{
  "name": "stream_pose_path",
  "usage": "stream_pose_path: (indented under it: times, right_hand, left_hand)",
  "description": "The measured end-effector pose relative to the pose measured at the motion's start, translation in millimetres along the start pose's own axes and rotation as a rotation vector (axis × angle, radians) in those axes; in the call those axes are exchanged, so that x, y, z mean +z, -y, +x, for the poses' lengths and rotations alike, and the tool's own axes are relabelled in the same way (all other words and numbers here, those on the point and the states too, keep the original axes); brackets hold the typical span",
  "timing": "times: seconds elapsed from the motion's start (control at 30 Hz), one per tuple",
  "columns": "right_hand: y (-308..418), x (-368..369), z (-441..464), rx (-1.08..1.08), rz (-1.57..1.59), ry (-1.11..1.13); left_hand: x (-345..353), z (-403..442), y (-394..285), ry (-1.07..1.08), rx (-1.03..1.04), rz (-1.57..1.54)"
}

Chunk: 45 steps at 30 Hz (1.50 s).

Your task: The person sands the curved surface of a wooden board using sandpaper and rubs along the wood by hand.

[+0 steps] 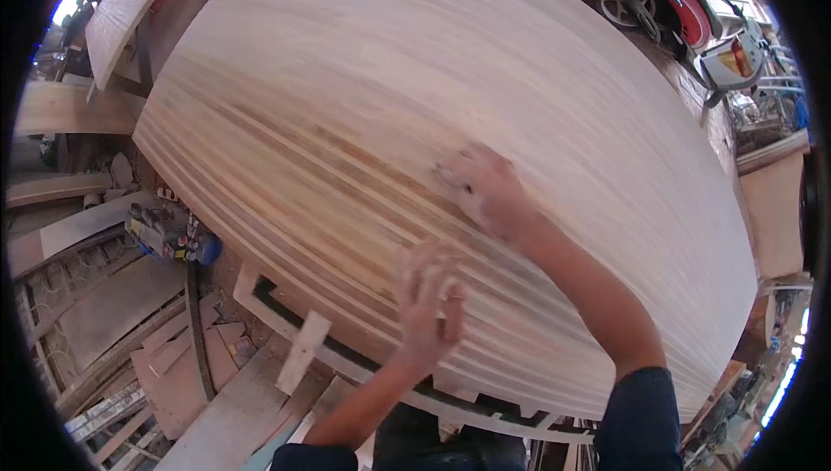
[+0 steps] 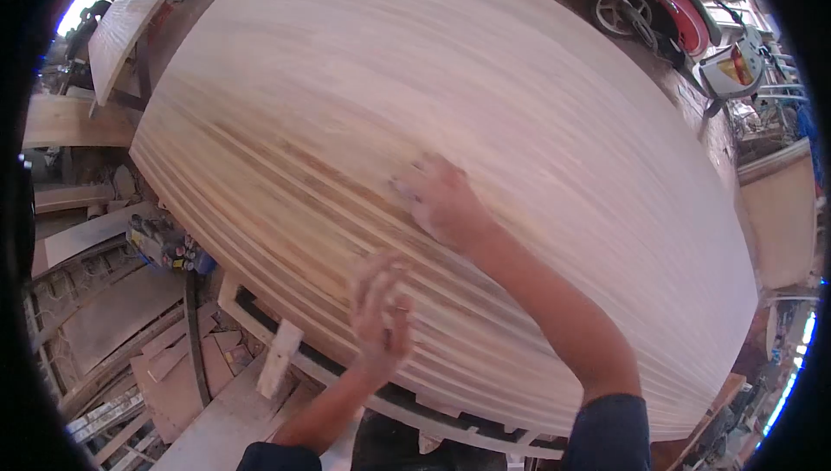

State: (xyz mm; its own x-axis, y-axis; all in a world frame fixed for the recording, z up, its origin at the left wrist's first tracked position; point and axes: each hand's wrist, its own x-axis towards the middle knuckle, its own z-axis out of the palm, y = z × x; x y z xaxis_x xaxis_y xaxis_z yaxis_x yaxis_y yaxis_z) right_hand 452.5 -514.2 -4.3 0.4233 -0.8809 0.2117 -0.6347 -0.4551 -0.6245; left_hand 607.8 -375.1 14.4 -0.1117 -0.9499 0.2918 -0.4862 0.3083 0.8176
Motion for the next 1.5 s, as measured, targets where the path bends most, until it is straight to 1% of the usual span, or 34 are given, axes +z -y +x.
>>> stream_pose_path:
  times: [0.07, 0.17, 0.2, 0.27, 0.3, 0.33, 0.4, 0.43, 0.47, 0.5, 0.53, 0.57, 0.6, 0.63, 0.67, 0.7, 0.73, 0.77, 0.8, 0.83, 0.87, 0.93, 1.0, 1.07, 1.1, 1.17, 1.2, 1.27, 1.3, 1.33, 1.37, 1.4, 1.47, 1.5]
  right_hand:
    - [3, 51, 67, -0.088, -0.021, -0.029]
    - [18, 129, 177, 0.035, -0.113, 0.110]
    - [22, 170, 204, -0.050, -0.145, -0.116]
    - [18, 183, 222, -0.134, -0.211, -0.342]
    - [35, 157, 222, -0.082, -0.166, -0.171]
    - [49, 142, 214, -0.024, -0.113, 0.005]
    - [35, 100, 143, -0.027, -0.197, 0.048]
    - [32, 71, 96, -0.012, -0.171, -0.003]
    - [17, 38, 42, -0.148, -0.136, -0.077]
    - [17, 1, 1, 0.121, -0.083, 0.121]
    - [11, -28, -50, 0.133, -0.105, 0.088]
    - [9, -56, -86, 0.157, -0.238, 0.137]
    - [-14, -75, -135, 0.157, -0.218, 0.123]
    - [-17, -84, -147, 0.156, -0.209, 0.131]
    - [-20, -88, -155, 0.194, -0.182, 0.130]
    - [-22, -87, -161, 0.236, -0.154, 0.122]
    - [-19, -72, -140, 0.157, -0.186, 0.085]
    - [-14, -47, -99, 0.082, -0.218, 0.045]
    - [-6, -20, -59, 0.104, -0.143, 0.066]
    - [-2, 18, -17, 0.017, -0.140, 0.021]
    - [-18, 75, 16, -0.126, -0.324, 0.083]
    - [22, 127, 110, 0.028, -0.279, 0.155]
    - [40, 100, 124, 0.181, -0.139, 0.067]
    - [31, 80, 101, -0.057, -0.348, 0.106]
    - [9, 77, 60, 0.021, -0.339, 0.165]
    - [-9, 6, -64, 0.078, -0.015, -0.130]
    - [-22, -32, -122, 0.112, -0.255, 0.129]
    - [-42, -105, -224, 0.246, -0.174, 0.132]
    - [-38, -135, -252, 0.283, -0.158, 0.126]
    - [-42, -145, -278, 0.351, -0.142, 0.140]
    - [-47, -145, -288, 0.410, -0.122, 0.153]
    - [-48, -134, -271, 0.394, -0.106, 0.151]
    - [-36, -94, -201, 0.293, -0.142, 0.136]
    - [-15, -75, -144, 0.154, -0.168, 0.111]
  left_hand:
    - [-43, 10, 33, -0.071, -0.080, 0.082]
    - [-86, 35, 65, -0.116, -0.168, 0.205]
    - [-93, 42, 75, -0.138, -0.163, 0.259]
    - [-108, 57, 106, -0.131, -0.200, 0.355]
    - [-117, 68, 122, -0.153, -0.246, 0.391]
    - [-128, 78, 138, -0.170, -0.298, 0.430]
    - [-159, 102, 169, -0.152, -0.261, 0.491]
    - [-174, 111, 189, -0.165, -0.224, 0.496]
    - [-188, 118, 207, -0.183, -0.192, 0.504]
    - [-198, 126, 219, -0.187, -0.202, 0.495]
    - [-206, 132, 227, -0.201, -0.201, 0.543]
    - [-210, 135, 232, -0.215, -0.202, 0.595]
    - [-205, 136, 231, -0.217, -0.218, 0.598]
    - [-198, 137, 226, -0.203, -0.182, 0.721]
    - [-196, 138, 224, -0.189, -0.139, 0.845]
    - [-196, 138, 222, -0.183, -0.134, 0.854]
    - [-195, 139, 220, -0.181, -0.131, 0.857]
    - [-193, 140, 217, -0.176, -0.124, 0.859]
    - [-194, 140, 216, -0.159, -0.102, 0.868]
    - [-200, 138, 219, -0.132, -0.126, 0.868]
    - [-203, 137, 221, -0.109, -0.148, 0.867]
    - [-206, 136, 222, -0.088, -0.132, 0.810]
    - [-211, 142, 233, -0.063, -0.119, 0.746]
    - [-214, 142, 245, -0.062, -0.110, 0.764]
    - [-211, 142, 244, -0.059, -0.112, 0.760]
    - [-208, 138, 234, -0.086, -0.099, 0.817]
    - [-206, 143, 230, -0.097, -0.100, 0.815]
    - [-198, 143, 223, -0.116, -0.185, 0.827]
    - [-202, 142, 237, -0.116, -0.189, 0.831]
    - [-209, 139, 261, -0.080, -0.033, 0.940]
    - [-219, 139, 274, -0.046, 0.124, 1.053]
    - [-219, 140, 264, -0.051, 0.120, 1.074]
    - [-200, 141, 227, -0.120, -0.106, 0.846]
    - [-200, 142, 224, -0.121, -0.102, 0.868]
